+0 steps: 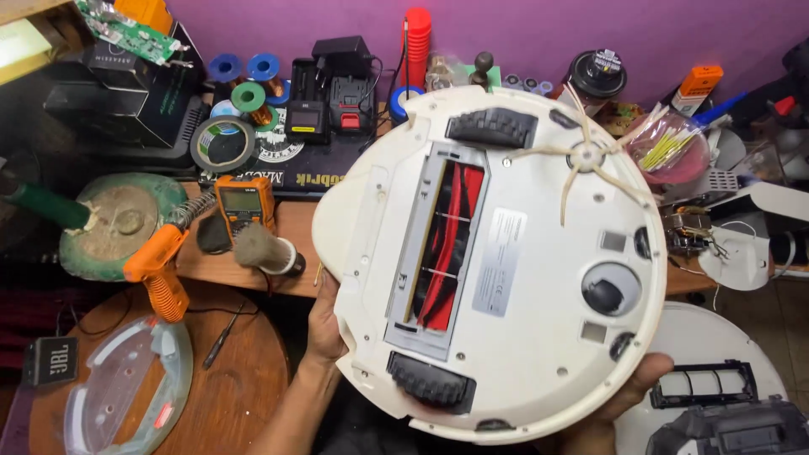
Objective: Inspecting and cleaning the components of a robot vacuum cleaner on a workbench.
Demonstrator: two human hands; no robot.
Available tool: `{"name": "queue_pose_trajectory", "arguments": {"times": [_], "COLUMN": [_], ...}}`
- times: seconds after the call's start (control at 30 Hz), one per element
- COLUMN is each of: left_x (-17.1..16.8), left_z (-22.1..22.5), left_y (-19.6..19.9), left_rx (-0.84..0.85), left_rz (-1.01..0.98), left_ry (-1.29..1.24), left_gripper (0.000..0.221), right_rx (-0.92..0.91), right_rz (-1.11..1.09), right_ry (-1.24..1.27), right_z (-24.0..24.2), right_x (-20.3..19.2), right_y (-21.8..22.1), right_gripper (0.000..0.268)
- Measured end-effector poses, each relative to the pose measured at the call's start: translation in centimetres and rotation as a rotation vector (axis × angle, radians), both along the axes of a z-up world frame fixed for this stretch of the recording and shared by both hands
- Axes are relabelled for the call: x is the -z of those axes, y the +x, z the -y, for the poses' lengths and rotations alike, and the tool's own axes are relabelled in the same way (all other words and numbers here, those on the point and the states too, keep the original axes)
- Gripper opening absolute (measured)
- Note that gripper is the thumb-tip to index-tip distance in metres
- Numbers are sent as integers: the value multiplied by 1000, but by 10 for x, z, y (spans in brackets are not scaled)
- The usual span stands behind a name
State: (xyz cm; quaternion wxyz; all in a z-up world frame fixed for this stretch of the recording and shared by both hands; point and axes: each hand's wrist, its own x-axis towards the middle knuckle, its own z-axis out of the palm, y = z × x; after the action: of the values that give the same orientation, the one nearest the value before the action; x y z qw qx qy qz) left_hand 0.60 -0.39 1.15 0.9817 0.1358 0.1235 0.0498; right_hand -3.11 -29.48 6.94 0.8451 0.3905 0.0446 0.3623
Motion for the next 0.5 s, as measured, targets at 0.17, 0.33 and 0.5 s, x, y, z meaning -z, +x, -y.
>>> {"name": "queue_pose_trajectory", "arguments": {"times": [0.17,0.33,0.5], "left_x": [4,3,4], "left_z": [0,-1,-4], "left_y": [9,12,-12], "left_rx": [-116,-230,-96], "left_rz": [86,9,135], "left_ry": [75,217,258], "left_gripper": [56,58,73], "right_rx": [536,455,562], "right_rz": [280,112,206], "right_ry": [-874,-1912,-1596], "right_z": [-39,-23,-3], "right_x": [-19,0,35], "right_y": [72,90,101], "right_gripper": [90,83,86]}}
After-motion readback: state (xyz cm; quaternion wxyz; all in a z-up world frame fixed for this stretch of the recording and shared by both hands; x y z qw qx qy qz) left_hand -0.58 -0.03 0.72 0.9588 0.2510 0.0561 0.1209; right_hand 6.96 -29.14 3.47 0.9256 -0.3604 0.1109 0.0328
